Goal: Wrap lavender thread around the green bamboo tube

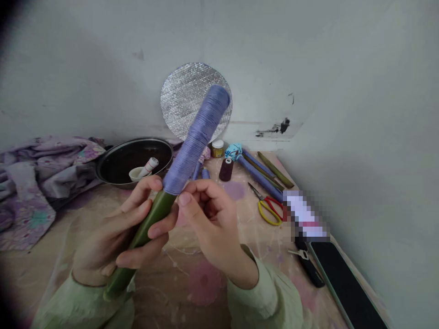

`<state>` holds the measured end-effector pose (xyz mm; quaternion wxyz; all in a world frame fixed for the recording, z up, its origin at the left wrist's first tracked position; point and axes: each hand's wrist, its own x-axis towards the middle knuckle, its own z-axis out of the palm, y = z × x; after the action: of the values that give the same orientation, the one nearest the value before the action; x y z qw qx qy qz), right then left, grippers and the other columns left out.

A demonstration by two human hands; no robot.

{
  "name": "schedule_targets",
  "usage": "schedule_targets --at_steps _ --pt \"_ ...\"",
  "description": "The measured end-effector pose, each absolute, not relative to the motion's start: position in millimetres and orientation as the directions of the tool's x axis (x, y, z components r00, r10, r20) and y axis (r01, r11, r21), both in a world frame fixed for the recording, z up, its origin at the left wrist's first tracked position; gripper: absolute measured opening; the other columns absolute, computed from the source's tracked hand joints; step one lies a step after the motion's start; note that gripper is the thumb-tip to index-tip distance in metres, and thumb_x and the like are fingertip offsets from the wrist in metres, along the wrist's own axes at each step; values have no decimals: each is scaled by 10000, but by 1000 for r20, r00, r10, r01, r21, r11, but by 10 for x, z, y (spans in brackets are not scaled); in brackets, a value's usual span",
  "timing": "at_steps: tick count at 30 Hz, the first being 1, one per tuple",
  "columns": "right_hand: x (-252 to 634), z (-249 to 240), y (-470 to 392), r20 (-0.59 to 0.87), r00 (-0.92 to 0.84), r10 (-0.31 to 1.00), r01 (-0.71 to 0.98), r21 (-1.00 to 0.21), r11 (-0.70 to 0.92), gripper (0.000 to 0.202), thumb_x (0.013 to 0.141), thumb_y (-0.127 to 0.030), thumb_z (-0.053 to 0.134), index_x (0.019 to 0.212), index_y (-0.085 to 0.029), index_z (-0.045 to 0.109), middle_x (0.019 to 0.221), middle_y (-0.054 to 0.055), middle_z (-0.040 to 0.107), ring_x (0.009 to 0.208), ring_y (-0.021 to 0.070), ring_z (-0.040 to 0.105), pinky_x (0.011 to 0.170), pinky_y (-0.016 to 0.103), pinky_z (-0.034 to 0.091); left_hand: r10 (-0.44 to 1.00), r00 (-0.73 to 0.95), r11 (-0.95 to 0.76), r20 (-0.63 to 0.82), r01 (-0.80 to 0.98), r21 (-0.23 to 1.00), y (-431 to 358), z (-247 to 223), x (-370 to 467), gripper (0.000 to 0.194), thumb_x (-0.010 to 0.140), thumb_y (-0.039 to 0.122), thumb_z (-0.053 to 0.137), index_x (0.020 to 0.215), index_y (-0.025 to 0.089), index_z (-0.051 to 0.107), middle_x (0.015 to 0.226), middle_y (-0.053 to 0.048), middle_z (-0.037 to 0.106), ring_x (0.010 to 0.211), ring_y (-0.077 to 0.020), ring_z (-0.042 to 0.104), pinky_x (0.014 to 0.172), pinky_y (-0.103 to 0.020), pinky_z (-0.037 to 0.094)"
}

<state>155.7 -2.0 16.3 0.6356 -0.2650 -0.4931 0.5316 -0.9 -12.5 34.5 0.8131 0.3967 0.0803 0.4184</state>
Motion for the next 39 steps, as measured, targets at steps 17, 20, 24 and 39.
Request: schedule_targets --at_steps 17,20,24,39 --pt "1532 184 -30 330 -117 937 -457 -855 244 186 921 -407 734 888 -235 670 657 -33 602 531 97 475 463 188 424 673 685 382 279 -645 662 -126 303 -1 290 1069 292 370 1191 382 616 817 39 498 386 37 269 377 -30 296" --pt "1535 200 -38 309 -125 943 -469 -856 218 210 890 -444 758 920 -252 680 648 -41 587 500 99 461 430 186 429 668 696 423 263 -646 636 -130 317 16 285 1065 289 385 1168 384 634 792 40 508 369 32 268 361 -35 292" --pt "1582 255 -57 330 -198 923 -465 -861 208 232 907 -425 751 1114 -321 752 686 -36 627 553 111 553 522 199 526 621 744 532 248 -632 564 -143 335 30 259 1056 323 422 1131 381 662 740 46 485 332 34 232 314 -33 262" --pt "1642 239 -18 335 -268 903 -348 -908 234 185 992 -342 654 1118 -220 715 610 -59 614 480 102 641 475 207 567 867 479 65 135 -377 924 -46 232 53 256 1010 426 552 971 182 618 781 -24 656 678 -113 631 615 -185 521"
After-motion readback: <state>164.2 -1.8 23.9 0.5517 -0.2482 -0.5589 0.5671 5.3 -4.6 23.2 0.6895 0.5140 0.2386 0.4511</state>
